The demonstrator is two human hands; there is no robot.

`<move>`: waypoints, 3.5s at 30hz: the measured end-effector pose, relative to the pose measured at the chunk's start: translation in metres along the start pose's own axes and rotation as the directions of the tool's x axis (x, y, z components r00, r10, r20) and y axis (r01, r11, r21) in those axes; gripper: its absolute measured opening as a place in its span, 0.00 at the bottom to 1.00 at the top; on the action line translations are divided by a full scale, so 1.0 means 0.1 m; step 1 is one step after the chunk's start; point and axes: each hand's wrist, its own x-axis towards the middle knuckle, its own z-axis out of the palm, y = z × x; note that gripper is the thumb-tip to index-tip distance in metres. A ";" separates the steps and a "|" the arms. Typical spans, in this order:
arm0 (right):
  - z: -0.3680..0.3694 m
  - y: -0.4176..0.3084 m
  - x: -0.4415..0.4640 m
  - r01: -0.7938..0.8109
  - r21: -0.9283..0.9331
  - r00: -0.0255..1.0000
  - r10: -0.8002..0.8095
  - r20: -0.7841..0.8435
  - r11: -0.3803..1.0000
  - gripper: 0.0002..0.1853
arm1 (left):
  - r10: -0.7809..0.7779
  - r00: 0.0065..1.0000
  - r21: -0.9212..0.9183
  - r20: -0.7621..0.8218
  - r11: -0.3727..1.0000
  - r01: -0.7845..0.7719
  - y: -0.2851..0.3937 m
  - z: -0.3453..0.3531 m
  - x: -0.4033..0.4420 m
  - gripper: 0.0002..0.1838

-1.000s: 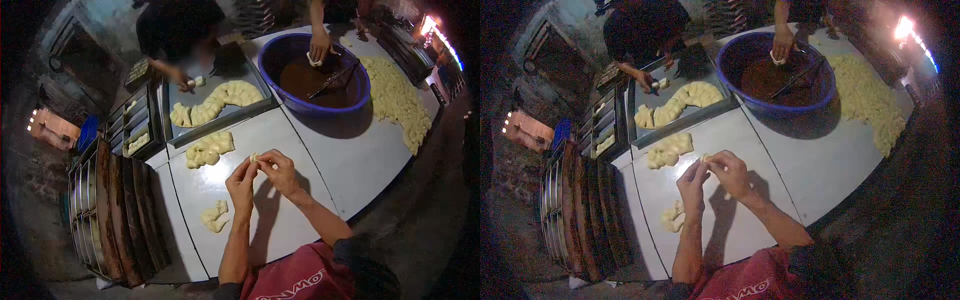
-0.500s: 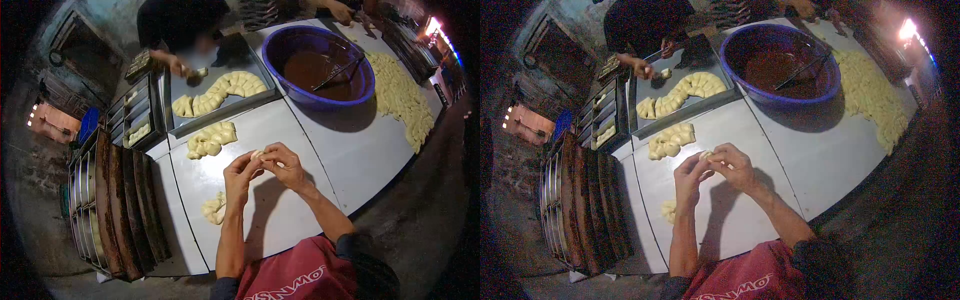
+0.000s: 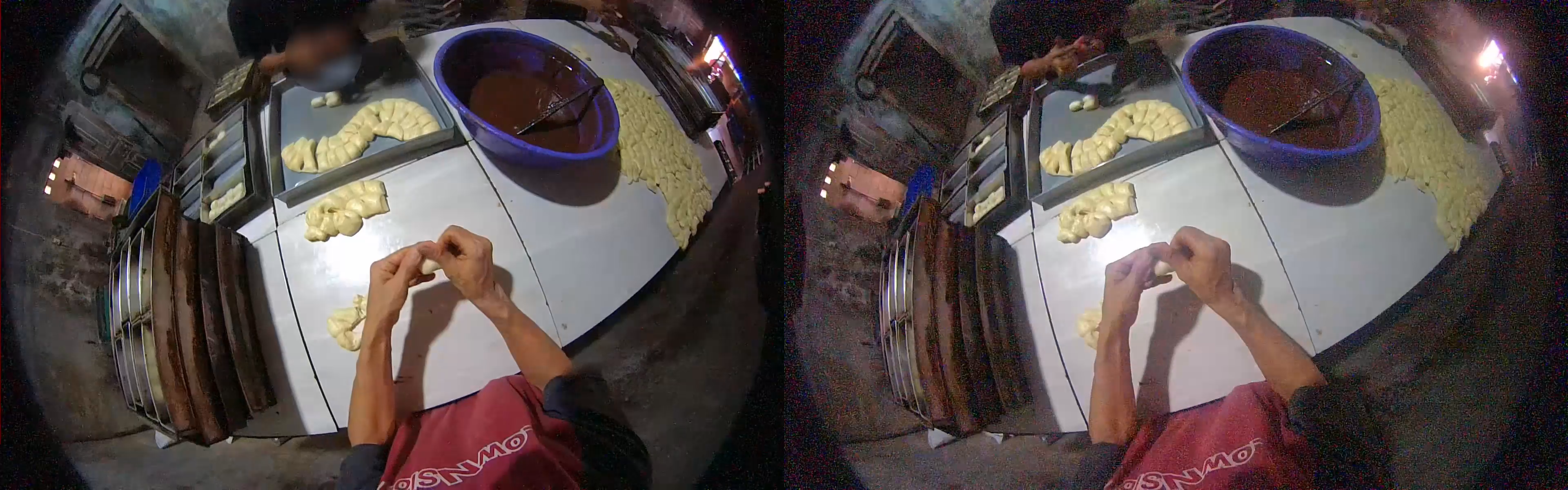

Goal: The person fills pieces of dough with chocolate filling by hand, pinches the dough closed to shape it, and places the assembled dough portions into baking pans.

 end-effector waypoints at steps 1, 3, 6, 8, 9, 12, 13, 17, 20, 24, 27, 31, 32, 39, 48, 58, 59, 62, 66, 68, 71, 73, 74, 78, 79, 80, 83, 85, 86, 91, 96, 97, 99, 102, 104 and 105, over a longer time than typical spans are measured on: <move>-0.01 -0.02 0.00 -0.059 -0.032 0.997 0.060 0.046 0.998 0.21 | -0.028 1.000 0.005 -0.002 1.000 0.028 -0.03 -0.04 0.01 0.20; 0.00 0.01 -0.03 -0.088 -0.151 0.992 0.100 0.077 0.985 0.22 | -0.085 0.996 -0.014 0.004 0.996 0.085 -0.09 -0.06 0.02 0.23; -0.06 0.09 -0.11 -0.222 -0.218 0.944 0.266 0.197 0.950 0.20 | -0.121 0.992 0.169 0.041 0.979 0.112 -0.07 -0.04 -0.06 0.22; -0.12 0.13 -0.20 -0.275 -0.116 0.932 0.295 0.212 0.954 0.17 | -0.144 0.989 0.104 -0.024 0.984 0.146 -0.21 -0.05 -0.02 0.21; -0.13 0.13 -0.22 -0.300 -0.065 0.927 0.307 0.217 0.952 0.16 | -0.154 0.987 0.073 -0.054 0.985 0.158 -0.28 -0.07 0.00 0.21; -0.24 -0.02 -0.33 -0.161 0.036 0.952 0.146 0.268 0.986 0.15 | -0.248 0.967 -0.042 0.057 0.967 0.251 -0.32 -0.13 -0.01 0.23; -0.28 0.04 -0.36 -0.151 0.073 0.914 0.111 0.391 0.986 0.15 | -0.265 0.963 -0.029 0.051 0.963 0.266 -0.32 -0.12 0.00 0.24; -0.41 0.17 -0.44 -0.272 0.007 0.903 0.252 0.348 0.962 0.15 | -0.220 0.974 0.012 -0.051 0.975 0.221 -0.35 -0.05 0.03 0.30; -0.54 0.19 -0.43 -0.158 -0.289 0.854 0.277 0.441 0.944 0.16 | -0.273 0.945 -0.096 -0.181 0.961 0.259 -0.28 -0.01 0.06 0.36; -0.48 0.40 -0.56 0.021 -0.404 0.970 0.079 0.230 0.915 0.17 | -0.218 0.964 -0.214 -0.150 0.960 0.183 -0.30 0.02 0.23 0.41; -0.54 0.35 -0.37 -0.445 0.009 0.875 0.433 0.216 0.895 0.24 | -0.107 0.991 -0.154 -0.085 0.984 0.093 -0.23 0.22 0.37 0.45; -0.56 0.52 -0.03 -0.623 0.489 0.782 0.455 0.427 0.611 0.45 | 0.061 0.996 -0.134 0.058 0.990 -0.053 -0.12 0.67 0.54 0.50; -0.58 0.60 0.02 -0.596 0.568 0.801 0.373 0.468 0.567 0.46 | 0.092 0.991 -0.130 0.099 0.988 -0.079 -0.11 0.76 0.59 0.51; -0.92 0.48 0.39 -0.551 0.551 0.831 0.474 0.292 0.627 0.48 | 0.192 0.967 -0.064 0.168 0.981 -0.184 -0.02 1.19 1.03 0.51; -1.39 0.47 0.59 -0.308 0.264 0.951 0.301 0.066 0.914 0.48 | 0.217 0.954 -0.053 0.209 0.976 -0.210 0.30 1.64 1.46 0.54; -2.02 0.76 0.77 -0.082 0.203 0.961 0.131 -0.243 0.976 0.39 | 0.453 0.831 0.200 0.322 0.825 -0.528 0.35 1.73 1.77 0.43; -2.05 0.71 0.84 -0.071 -0.123 0.964 0.037 -0.262 0.990 0.35 | 0.502 0.788 0.342 0.355 0.715 -0.610 0.28 1.73 1.76 0.44; -2.01 0.69 0.89 -0.035 -0.813 0.978 -0.147 -0.147 0.581 0.31 | 0.537 0.657 0.652 0.529 0.237 -0.720 0.02 1.69 1.69 0.49; -1.91 0.67 0.57 0.009 -0.984 0.998 -0.061 -0.002 0.178 0.35 | 0.563 0.629 0.708 0.536 0.106 -0.698 -0.27 1.55 1.53 0.49; -1.88 0.56 0.45 0.027 -0.985 0.997 -0.082 0.013 0.170 0.28 | 0.218 0.861 0.808 0.460 0.300 -0.508 -0.02 1.38 1.23 0.47; -1.69 0.42 0.22 0.257 -0.901 0.966 -0.124 0.227 0.349 0.13 | 0.392 0.838 0.787 0.380 0.339 -0.515 -0.28 0.91 0.93 0.40; -1.34 0.52 0.00 0.278 -0.723 0.943 -0.036 0.331 0.633 0.12 | 0.499 0.846 0.798 0.187 0.425 -0.428 -0.39 0.49 0.57 0.33; -1.19 0.54 -0.06 0.256 -0.620 0.922 0.004 0.386 0.742 0.11 | 0.546 0.832 0.785 0.096 0.472 -0.400 -0.42 0.30 0.37 0.29; -0.23 0.09 -0.15 0.236 -0.291 0.847 -0.049 0.529 0.927 0.10 | 0.639 0.720 0.900 -0.270 0.433 -0.047 -0.60 -0.50 -0.43 0.21; -0.02 -0.02 -0.16 0.274 -0.237 0.797 -0.082 0.598 0.932 0.11 | 0.639 0.686 0.900 -0.349 0.433 0.055 -0.62 -0.67 -0.62 0.21; 0.19 -0.12 -0.15 0.306 -0.181 0.741 -0.114 0.662 0.935 0.12 | 0.640 0.638 0.883 -0.429 0.444 0.149 -0.59 -0.80 -0.78 0.21; 0.84 -0.22 -0.27 0.389 -0.112 0.685 -0.205 0.699 0.914 0.22 | 0.601 0.631 0.860 -0.490 0.452 0.237 -0.50 -1.04 -1.11 0.23; 1.18 -0.29 -0.27 0.486 -0.080 0.595 -0.263 0.760 0.870 0.29 | 0.537 0.700 0.860 -0.471 0.457 0.227 -0.57 -1.17 -1.19 0.23; 1.29 -0.31 -0.27 0.575 -0.075 0.520 -0.294 0.802 0.815 0.30 | 0.503 0.734 0.860 -0.457 0.459 0.221 -0.60 -1.20 -1.22 0.23; 1.42 -0.29 -0.22 0.645 0.049 0.378 -0.374 0.847 0.763 0.17 | 0.527 0.745 0.889 -0.408 0.415 0.193 -0.67 -1.26 -1.29 0.17; 1.12 -0.50 -0.32 -0.060 -0.008 0.509 0.038 0.860 0.998 0.13 | 0.488 0.767 0.880 -0.417 0.427 0.207 -0.72 -1.29 -1.28 0.16; 1.07 -0.50 -0.34 -0.228 -0.049 0.510 0.162 0.845 0.972 0.13 | 0.482 0.773 0.880 -0.413 0.429 0.203 -0.73 -1.29 -1.28 0.16; 1.10 -0.36 -0.45 -0.574 0.100 0.546 0.290 0.786 0.813 0.14 | 0.471 0.788 0.884 -0.398 0.428 0.191 -0.74 -1.28 -1.27 0.16; 1.09 -0.35 -0.43 -0.778 0.200 0.475 0.349 0.808 0.595 0.16 | 0.391 0.839 0.850 -0.379 0.504 0.150 -0.66 -1.27 -1.26 0.22; 1.09 -0.36 -0.42 -0.754 0.157 0.454 0.333 0.827 0.638 0.16 | 0.407 0.843 0.811 -0.351 0.582 0.056 -0.62 -1.26 -1.28 0.25; 1.13 -0.34 -0.45 -0.682 0.170 0.504 0.288 0.814 0.711 0.17 | 0.405 0.864 0.814 -0.300 0.581 0.010 -0.63 -1.31 -1.26 0.30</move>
